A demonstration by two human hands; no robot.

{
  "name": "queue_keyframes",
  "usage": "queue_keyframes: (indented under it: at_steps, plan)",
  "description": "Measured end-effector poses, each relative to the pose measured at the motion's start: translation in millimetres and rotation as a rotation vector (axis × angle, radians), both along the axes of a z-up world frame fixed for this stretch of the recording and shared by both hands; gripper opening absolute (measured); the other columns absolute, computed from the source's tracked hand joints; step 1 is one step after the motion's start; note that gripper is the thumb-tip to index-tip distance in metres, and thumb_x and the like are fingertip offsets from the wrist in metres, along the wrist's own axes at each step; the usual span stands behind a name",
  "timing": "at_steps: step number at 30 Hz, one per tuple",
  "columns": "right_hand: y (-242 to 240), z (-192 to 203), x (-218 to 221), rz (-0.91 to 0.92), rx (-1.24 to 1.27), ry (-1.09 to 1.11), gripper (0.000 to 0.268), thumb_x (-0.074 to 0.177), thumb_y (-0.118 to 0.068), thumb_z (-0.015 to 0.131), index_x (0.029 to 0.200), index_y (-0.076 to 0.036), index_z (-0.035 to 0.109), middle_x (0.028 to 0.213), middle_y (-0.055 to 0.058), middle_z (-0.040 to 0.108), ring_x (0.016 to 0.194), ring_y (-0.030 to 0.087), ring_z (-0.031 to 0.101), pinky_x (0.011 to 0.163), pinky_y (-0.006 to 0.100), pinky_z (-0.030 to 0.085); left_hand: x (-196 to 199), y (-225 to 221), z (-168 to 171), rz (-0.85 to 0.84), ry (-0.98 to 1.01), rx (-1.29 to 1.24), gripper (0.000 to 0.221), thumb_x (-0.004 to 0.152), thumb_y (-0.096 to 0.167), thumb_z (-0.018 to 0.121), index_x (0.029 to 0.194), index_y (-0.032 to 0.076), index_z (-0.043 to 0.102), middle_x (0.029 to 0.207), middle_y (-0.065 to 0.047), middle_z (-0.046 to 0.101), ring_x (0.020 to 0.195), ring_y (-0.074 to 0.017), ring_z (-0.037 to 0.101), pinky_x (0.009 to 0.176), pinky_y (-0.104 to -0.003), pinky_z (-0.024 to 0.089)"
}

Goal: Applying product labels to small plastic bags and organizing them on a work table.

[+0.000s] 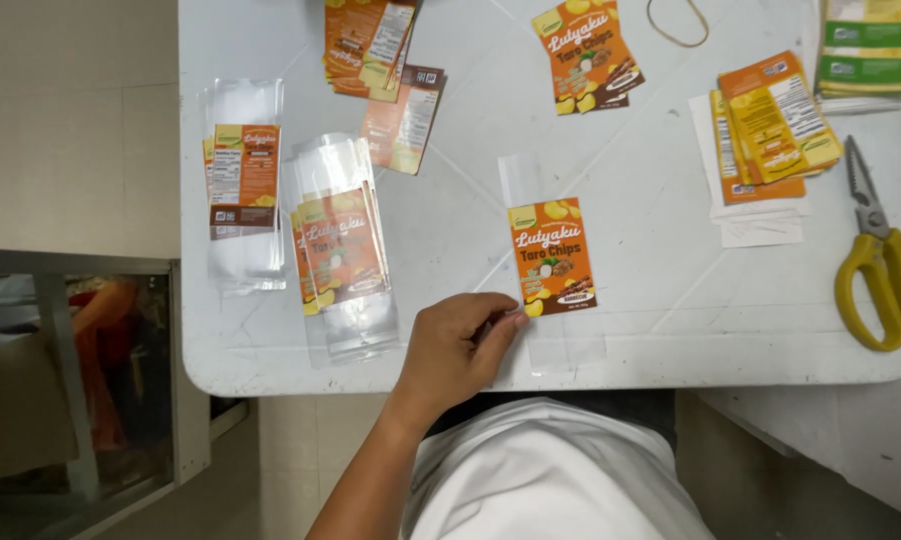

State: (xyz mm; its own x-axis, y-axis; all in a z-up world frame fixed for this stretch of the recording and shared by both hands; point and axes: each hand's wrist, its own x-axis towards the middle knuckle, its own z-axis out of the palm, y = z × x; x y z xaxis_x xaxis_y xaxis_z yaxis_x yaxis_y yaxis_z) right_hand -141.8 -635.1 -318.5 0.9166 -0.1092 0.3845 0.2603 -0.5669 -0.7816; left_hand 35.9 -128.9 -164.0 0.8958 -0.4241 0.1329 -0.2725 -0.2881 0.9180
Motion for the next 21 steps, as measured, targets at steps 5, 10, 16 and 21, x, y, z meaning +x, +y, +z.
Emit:
queue_keyframes:
  at_steps: [5,10,16,21]
  plan:
    - [-16.9,-0.3,16.2,-0.016,-0.028,0.005,0.037,0.109,-0.030,0.043,0.119,0.001,0.060,0.114,0.016,0.065,0.110,0.029,0.065,0.102,0.037,0.053,1.7,-3.2,-2.3,0.004,-0.009,0.007,0.014,0.095,0.018,0.072,0.098,0.004,0.076,0.068,-0.012,0.073,0.058,-0.0255,0.069,0.050,-0.032,0.055]
    - [-9.4,-10.6,17.7,-0.023,-0.009,0.037,0.034,0.109,-0.026,0.045,0.120,0.002,0.061,0.115,0.017,0.065,0.111,0.029,0.064,0.104,0.038,0.052,0.0,1.0,0.5,0.000,0.005,0.023,0.013,0.095,0.018,0.071,0.099,0.006,0.076,0.069,-0.011,0.073,0.060,-0.0251,0.070,0.053,-0.031,0.056]
    - [-21.4,-3.0,8.9,-0.058,-0.039,0.063,0.030,0.109,-0.022,0.046,0.121,0.002,0.061,0.117,0.017,0.064,0.113,0.029,0.063,0.106,0.038,0.050,0.0,-1.0,2.6,0.007,-0.006,0.044,0.014,0.096,0.018,0.071,0.097,0.004,0.076,0.068,-0.012,0.073,0.060,-0.0257,0.070,0.053,-0.032,0.056]
    - [-36.8,7.8,-4.1,-0.103,-0.082,0.082,0.028,0.108,-0.018,0.048,0.121,0.003,0.061,0.119,0.018,0.064,0.114,0.029,0.062,0.108,0.038,0.049,0.5,-2.7,-0.8,0.028,-0.032,0.041,0.014,0.094,0.019,0.074,0.096,0.006,0.076,0.068,-0.011,0.074,0.060,-0.0256,0.070,0.053,-0.032,0.056]
